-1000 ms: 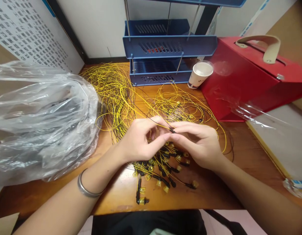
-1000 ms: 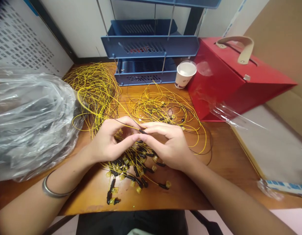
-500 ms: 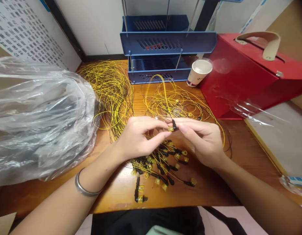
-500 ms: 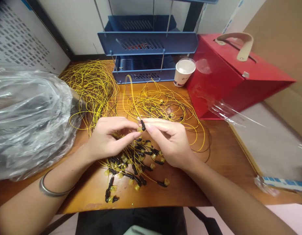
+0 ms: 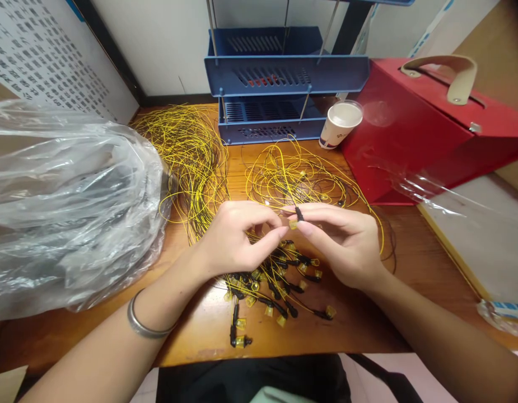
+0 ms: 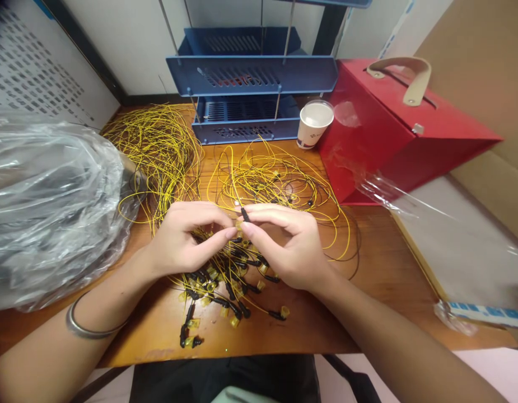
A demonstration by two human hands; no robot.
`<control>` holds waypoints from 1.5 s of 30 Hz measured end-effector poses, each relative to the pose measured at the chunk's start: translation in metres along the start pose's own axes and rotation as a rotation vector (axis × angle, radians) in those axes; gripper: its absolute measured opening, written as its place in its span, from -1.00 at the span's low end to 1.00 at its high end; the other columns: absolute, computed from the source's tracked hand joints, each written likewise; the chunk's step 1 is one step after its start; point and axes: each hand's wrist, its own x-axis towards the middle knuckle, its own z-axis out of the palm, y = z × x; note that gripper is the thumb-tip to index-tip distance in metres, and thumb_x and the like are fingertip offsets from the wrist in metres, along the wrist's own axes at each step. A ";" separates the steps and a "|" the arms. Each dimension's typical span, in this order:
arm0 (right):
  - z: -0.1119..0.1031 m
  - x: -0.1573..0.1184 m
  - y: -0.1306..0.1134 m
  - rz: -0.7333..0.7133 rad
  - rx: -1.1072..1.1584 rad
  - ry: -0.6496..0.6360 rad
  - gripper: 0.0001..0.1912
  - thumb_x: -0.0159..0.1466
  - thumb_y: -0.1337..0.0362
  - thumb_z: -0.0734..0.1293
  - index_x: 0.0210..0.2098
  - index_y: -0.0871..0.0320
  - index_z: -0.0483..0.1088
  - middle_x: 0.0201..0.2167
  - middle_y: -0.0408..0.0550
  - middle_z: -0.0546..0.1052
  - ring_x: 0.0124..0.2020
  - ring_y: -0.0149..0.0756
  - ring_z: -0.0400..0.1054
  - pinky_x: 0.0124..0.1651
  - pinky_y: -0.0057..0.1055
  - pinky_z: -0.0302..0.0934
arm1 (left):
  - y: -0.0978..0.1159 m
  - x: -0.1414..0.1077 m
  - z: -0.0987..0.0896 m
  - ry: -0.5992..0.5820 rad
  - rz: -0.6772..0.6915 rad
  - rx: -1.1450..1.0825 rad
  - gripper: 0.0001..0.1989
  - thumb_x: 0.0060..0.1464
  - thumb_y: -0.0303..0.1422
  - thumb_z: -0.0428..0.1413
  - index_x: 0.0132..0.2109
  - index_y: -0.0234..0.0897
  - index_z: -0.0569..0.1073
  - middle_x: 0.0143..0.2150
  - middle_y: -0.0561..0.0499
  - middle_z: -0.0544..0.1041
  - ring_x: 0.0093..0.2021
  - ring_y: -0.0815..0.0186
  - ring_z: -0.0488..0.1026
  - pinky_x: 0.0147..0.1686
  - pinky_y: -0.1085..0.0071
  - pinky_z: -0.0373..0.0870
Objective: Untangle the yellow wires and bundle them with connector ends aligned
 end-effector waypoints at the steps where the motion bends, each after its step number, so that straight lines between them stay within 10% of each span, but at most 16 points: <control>1: -0.001 0.000 -0.001 -0.036 0.004 -0.014 -0.85 0.25 0.40 0.39 -0.23 0.07 0.58 -0.19 -0.03 0.66 -0.17 -0.21 0.57 -0.05 -0.26 0.49 | 0.000 0.000 -0.001 -0.033 -0.049 0.010 -0.85 0.13 -0.45 0.16 -0.41 -0.33 0.55 -0.52 0.09 0.53 -0.55 0.48 0.37 -0.48 0.54 0.29; 8: -0.003 0.001 -0.007 -0.283 0.075 -0.307 -0.82 0.17 0.49 0.32 -0.25 0.22 0.49 -0.31 0.09 0.59 -0.23 -0.24 0.51 -0.13 -0.31 0.44 | -0.006 -0.002 0.002 -0.129 -0.205 -0.066 -0.66 0.15 -0.44 0.11 0.07 -0.27 0.53 -0.27 0.04 0.64 -0.37 0.41 0.53 -0.31 0.51 0.42; 18: 0.002 -0.011 -0.017 -0.236 0.192 -0.503 -0.77 0.12 0.45 0.27 -0.25 0.12 0.44 -0.37 -0.03 0.56 -0.33 -0.28 0.46 -0.20 -0.32 0.42 | -0.007 -0.004 0.006 -0.197 -0.100 -0.038 -0.71 0.25 -0.42 0.07 0.07 -0.25 0.54 -0.07 0.00 0.65 -0.13 0.31 0.59 -0.07 0.40 0.47; 30: 0.003 -0.012 -0.032 -0.017 0.432 -0.752 -0.91 0.12 0.41 0.30 -0.40 0.09 0.37 -0.44 -0.12 0.56 -0.45 -0.36 0.44 -0.34 -0.45 0.33 | -0.011 0.002 -0.002 -0.060 -0.230 0.044 -0.78 0.28 -0.30 0.11 -0.02 -0.24 0.58 -0.28 0.08 0.66 -0.45 0.47 0.50 -0.36 0.55 0.37; 39: 0.000 -0.007 -0.009 0.172 0.245 -0.158 -0.82 0.30 0.33 0.29 -0.42 0.11 0.47 0.05 0.06 0.51 0.12 -0.09 0.38 0.02 -0.17 0.39 | -0.011 0.001 0.001 0.066 -0.186 0.016 -0.78 0.29 -0.34 0.08 -0.13 -0.32 0.61 -0.24 0.00 0.67 -0.32 0.40 0.56 -0.30 0.53 0.41; 45: 0.004 -0.009 -0.001 0.306 0.436 -0.171 -0.85 0.32 0.28 0.31 -0.36 0.10 0.49 0.26 -0.02 0.34 0.18 -0.04 0.39 0.21 -0.04 0.30 | -0.009 0.002 0.001 0.113 -0.053 0.035 -0.81 0.30 -0.38 0.08 -0.18 -0.34 0.59 -0.26 -0.04 0.61 -0.27 0.40 0.51 -0.20 0.49 0.41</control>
